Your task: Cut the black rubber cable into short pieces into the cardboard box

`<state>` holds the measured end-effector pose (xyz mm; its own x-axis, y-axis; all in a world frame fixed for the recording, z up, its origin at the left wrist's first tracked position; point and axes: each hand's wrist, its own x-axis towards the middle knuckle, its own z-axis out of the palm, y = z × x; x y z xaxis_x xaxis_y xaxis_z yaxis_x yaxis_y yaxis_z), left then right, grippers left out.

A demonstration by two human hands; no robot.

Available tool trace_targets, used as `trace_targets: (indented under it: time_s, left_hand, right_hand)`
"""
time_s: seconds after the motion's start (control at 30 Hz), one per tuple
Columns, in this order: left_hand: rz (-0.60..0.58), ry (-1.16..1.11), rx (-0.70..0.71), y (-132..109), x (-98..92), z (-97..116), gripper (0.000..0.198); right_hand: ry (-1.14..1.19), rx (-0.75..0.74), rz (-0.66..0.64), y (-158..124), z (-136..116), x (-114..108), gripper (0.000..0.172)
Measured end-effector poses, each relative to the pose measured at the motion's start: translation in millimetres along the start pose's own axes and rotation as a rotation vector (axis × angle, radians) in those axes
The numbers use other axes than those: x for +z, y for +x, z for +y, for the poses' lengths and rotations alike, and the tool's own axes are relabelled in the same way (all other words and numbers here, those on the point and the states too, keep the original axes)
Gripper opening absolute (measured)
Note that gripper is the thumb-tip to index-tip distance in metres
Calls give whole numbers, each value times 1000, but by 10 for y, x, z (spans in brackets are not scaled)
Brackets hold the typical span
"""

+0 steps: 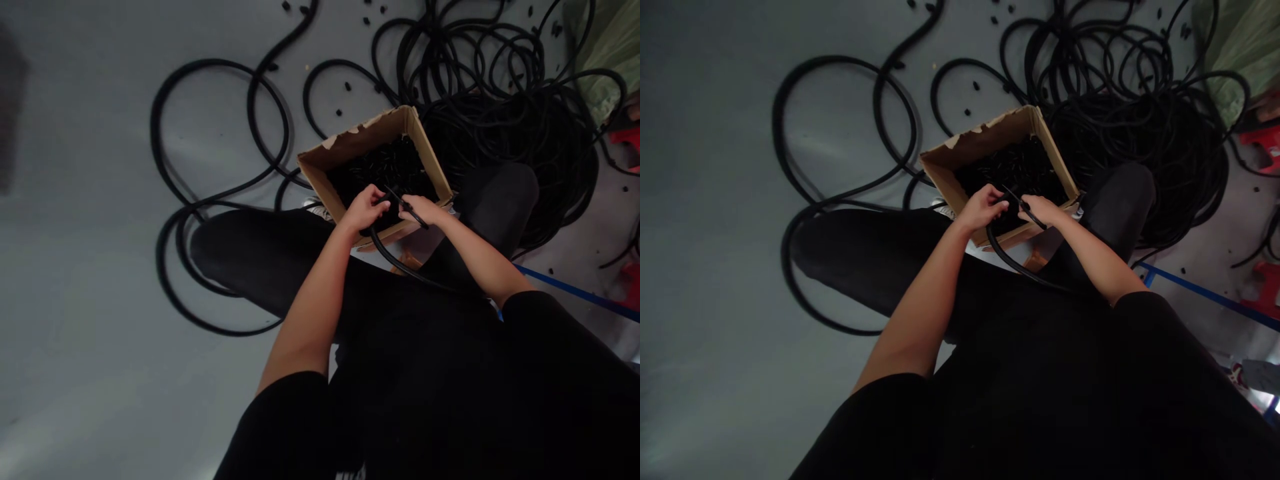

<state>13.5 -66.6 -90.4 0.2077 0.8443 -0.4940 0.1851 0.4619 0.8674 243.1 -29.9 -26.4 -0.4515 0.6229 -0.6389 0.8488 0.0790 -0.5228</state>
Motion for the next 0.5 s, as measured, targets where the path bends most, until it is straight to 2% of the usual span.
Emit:
trace_targets:
  time_s: [0.1, 0.2, 0.5]
  left_hand:
    - [-99, -18, 33, -9, 6, -19, 41]
    - [-127, -23, 34, -9, 18, -34, 37]
    - [60, 32, -64, 22, 26, 12, 26]
  right_hand:
    - [44, -19, -52, -6, 24, 23, 24]
    - [52, -20, -67, -3, 32, 36, 22]
    - [-80, 42, 16, -55, -82, -7, 26]
